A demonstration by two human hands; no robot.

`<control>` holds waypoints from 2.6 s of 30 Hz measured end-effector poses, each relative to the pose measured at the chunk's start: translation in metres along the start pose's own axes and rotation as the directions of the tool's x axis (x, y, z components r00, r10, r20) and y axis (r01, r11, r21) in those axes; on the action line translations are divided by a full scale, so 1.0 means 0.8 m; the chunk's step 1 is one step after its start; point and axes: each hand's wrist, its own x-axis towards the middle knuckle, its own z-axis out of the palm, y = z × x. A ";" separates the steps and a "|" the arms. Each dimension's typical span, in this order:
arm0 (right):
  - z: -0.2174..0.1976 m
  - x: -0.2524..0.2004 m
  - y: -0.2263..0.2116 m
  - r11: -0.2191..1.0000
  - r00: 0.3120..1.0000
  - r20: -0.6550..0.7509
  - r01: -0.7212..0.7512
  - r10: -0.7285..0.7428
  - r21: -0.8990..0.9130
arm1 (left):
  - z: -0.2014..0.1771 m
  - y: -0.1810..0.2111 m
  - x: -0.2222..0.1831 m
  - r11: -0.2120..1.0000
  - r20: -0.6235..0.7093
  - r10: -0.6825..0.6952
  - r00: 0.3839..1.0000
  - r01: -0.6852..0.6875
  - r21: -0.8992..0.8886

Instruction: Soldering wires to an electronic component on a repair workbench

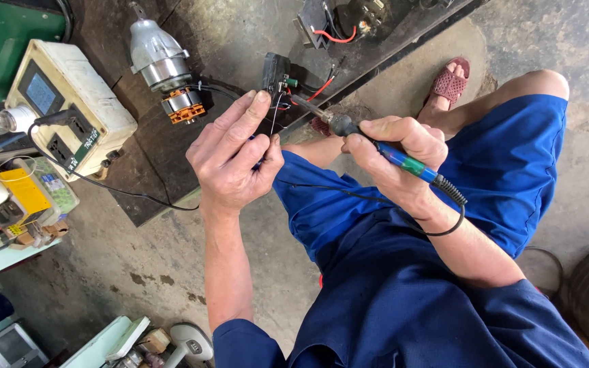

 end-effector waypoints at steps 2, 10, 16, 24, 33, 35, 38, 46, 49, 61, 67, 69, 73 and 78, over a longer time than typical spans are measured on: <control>-0.002 -0.004 0.005 0.999 1.000 0.005 -0.005 0.005 -0.037 | 0.000 0.000 -0.002 1.000 0.003 0.001 1.000 -0.001 -0.002; -0.001 -0.001 0.009 0.997 0.999 0.018 0.042 -0.041 -0.066 | -0.002 0.002 -0.003 1.000 0.012 0.004 1.000 -0.004 0.010; -0.002 -0.001 0.009 0.991 0.999 0.024 0.037 -0.035 -0.129 | -0.001 0.002 -0.007 1.000 0.019 -0.002 1.000 0.001 0.008; -0.004 -0.001 0.009 0.986 0.998 0.039 0.055 -0.050 -0.154 | -0.001 0.003 -0.006 1.000 0.033 0.009 0.999 -0.009 -0.002; -0.005 0.003 0.004 0.987 0.998 0.050 0.037 -0.030 -0.159 | -0.002 0.003 -0.006 1.000 0.042 0.003 0.999 -0.002 -0.027; -0.006 0.002 0.005 0.987 0.998 0.049 0.037 -0.029 -0.157 | -0.002 0.004 -0.005 0.999 0.043 0.006 0.999 -0.005 -0.035; -0.005 0.004 0.003 0.989 0.998 0.049 0.044 -0.037 -0.138 | -0.003 0.004 -0.004 0.999 0.045 0.006 0.999 -0.004 -0.044; -0.005 0.003 0.003 0.990 0.998 0.062 0.020 -0.012 -0.136 | -0.003 0.004 -0.005 0.998 0.055 -0.002 0.998 0.005 -0.062; -0.004 0.002 0.004 0.989 0.998 0.058 0.031 -0.022 -0.146 | -0.003 0.004 -0.004 0.999 0.054 0.005 0.999 -0.002 -0.053; -0.005 0.002 0.004 0.988 0.999 0.047 0.020 -0.013 -0.151 | -0.003 0.005 -0.004 0.999 0.063 0.015 0.998 -0.013 -0.034; -0.009 0.013 0.006 0.997 0.997 0.072 0.028 -0.033 0.074 | 0.008 0.001 -0.001 0.998 -0.047 0.022 0.999 -0.024 -0.051; -0.007 0.013 0.006 0.997 0.997 0.063 0.041 -0.045 0.065 | 0.008 0.000 -0.003 0.999 -0.041 0.017 0.999 -0.019 -0.047; -0.009 0.017 0.002 0.995 0.997 0.072 0.028 -0.035 0.097 | 0.009 -0.002 -0.003 0.999 -0.034 0.018 0.999 -0.020 -0.043; -0.015 0.016 0.002 0.983 0.998 0.034 0.047 -0.054 0.177 | 0.009 -0.002 -0.006 0.999 -0.037 0.009 0.999 -0.010 -0.045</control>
